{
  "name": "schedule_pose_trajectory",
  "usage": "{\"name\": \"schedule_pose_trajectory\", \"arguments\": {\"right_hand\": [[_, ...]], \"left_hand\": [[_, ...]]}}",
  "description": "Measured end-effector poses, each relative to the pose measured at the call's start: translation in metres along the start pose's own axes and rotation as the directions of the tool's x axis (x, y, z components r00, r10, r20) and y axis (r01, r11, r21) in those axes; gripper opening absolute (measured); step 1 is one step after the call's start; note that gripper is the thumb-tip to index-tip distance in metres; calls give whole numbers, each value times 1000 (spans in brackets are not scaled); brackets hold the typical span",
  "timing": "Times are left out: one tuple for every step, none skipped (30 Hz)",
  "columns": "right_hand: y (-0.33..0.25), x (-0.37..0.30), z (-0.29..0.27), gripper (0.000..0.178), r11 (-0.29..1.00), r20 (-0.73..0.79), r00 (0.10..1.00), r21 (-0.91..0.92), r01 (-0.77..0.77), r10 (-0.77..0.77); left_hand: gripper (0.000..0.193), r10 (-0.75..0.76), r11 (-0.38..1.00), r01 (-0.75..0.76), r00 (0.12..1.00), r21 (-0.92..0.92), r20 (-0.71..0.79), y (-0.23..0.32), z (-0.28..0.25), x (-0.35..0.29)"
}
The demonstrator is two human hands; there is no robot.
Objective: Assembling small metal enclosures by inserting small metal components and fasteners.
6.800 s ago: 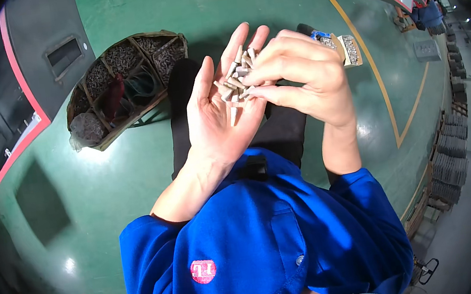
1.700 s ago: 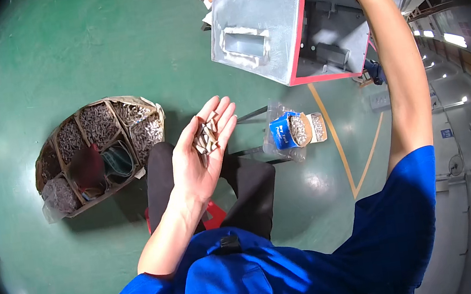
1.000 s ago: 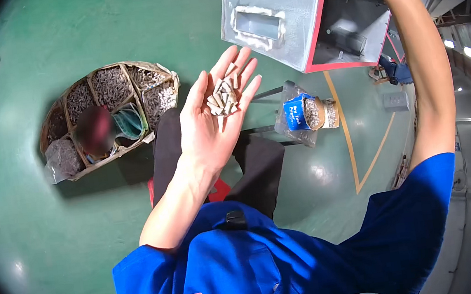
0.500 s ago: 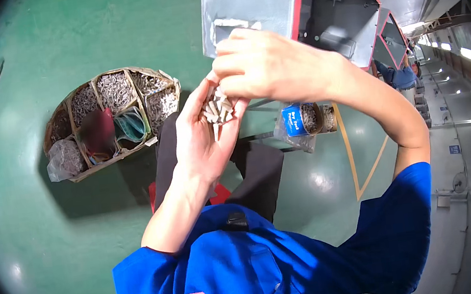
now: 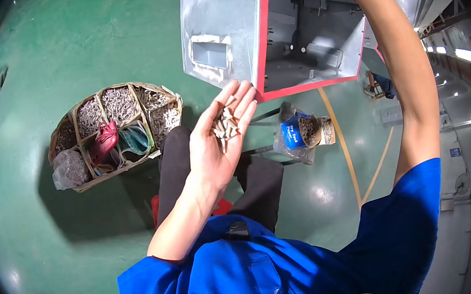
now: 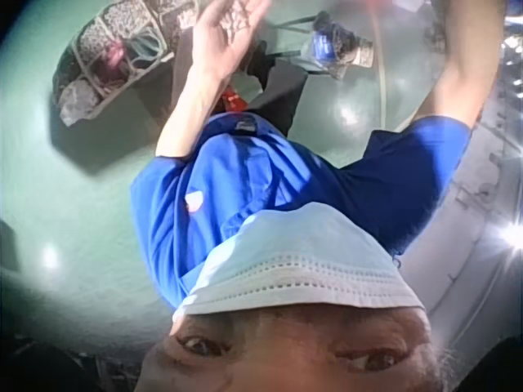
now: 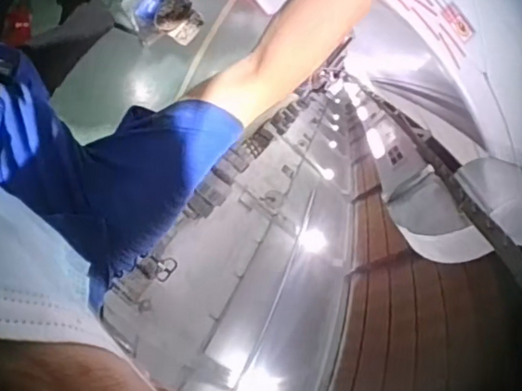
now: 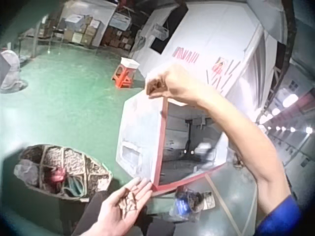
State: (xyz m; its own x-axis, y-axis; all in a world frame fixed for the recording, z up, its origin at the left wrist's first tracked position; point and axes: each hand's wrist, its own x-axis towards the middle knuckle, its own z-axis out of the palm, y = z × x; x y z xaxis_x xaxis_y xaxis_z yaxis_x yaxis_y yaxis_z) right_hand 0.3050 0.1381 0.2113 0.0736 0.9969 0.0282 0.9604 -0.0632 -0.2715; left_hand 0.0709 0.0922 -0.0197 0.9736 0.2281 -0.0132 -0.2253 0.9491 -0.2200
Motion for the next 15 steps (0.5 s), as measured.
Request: {"name": "schedule_pose_trajectory", "arguments": {"right_hand": [[-22,9,-6,15,933,16,999,-355,55,-52],[-34,16,-9,14,742,42,995,-663,99,-96],[-36,20,-7,12,700,31,995,-708,91,-97],[-36,23,-6,12,656,19,995,-751,79,-98],[-37,26,-5,11,609,6,995,-791,64,-97],[-39,29,-3,12,597,-15,997,-802,32,-72],[-41,33,-1,13,584,-36,998,-812,-1,-47],[-43,38,1,14,570,-57,998,-821,-34,-22],[-42,44,3,14,641,-102,995,-762,-91,21],[-42,50,4,15,704,-142,988,-695,-148,68],[-38,55,4,15,758,-178,977,-620,-204,118],[-34,59,3,16,675,-126,991,-728,-121,41],[-28,64,3,16,573,-63,998,-819,-35,-29],[-24,67,3,16,456,9,996,-889,49,-89],[-20,68,3,16,423,51,981,-897,127,-187]], "left_hand": [[46,7,1000,-7,1000,15,-2,2,-1,-1],[46,2,1000,-2,1000,17,1,2,-4,-2],[46,-10,1000,10,1000,18,5,2,-6,-4],[46,-19,999,19,1000,33,12,1,-6,-6],[47,-28,999,28,999,26,21,0,-7,-6],[47,-22,999,21,999,46,23,0,-7,-7],[47,-17,998,16,1000,65,25,1,-8,-7],[47,-9,998,8,1000,68,24,3,-9,-8],[47,-4,998,2,1000,68,19,4,-9,-7],[47,2,998,-3,1000,69,14,6,-9,-5],[47,10,998,-10,1000,69,5,6,-9,-4],[47,18,997,-18,1000,70,2,8,-8,-4],[47,26,997,-26,1000,70,-2,9,-8,-4],[48,24,998,-24,1000,64,4,9,-10,-3],[47,29,997,-29,1000,70,-1,10,-10,-2]]}}
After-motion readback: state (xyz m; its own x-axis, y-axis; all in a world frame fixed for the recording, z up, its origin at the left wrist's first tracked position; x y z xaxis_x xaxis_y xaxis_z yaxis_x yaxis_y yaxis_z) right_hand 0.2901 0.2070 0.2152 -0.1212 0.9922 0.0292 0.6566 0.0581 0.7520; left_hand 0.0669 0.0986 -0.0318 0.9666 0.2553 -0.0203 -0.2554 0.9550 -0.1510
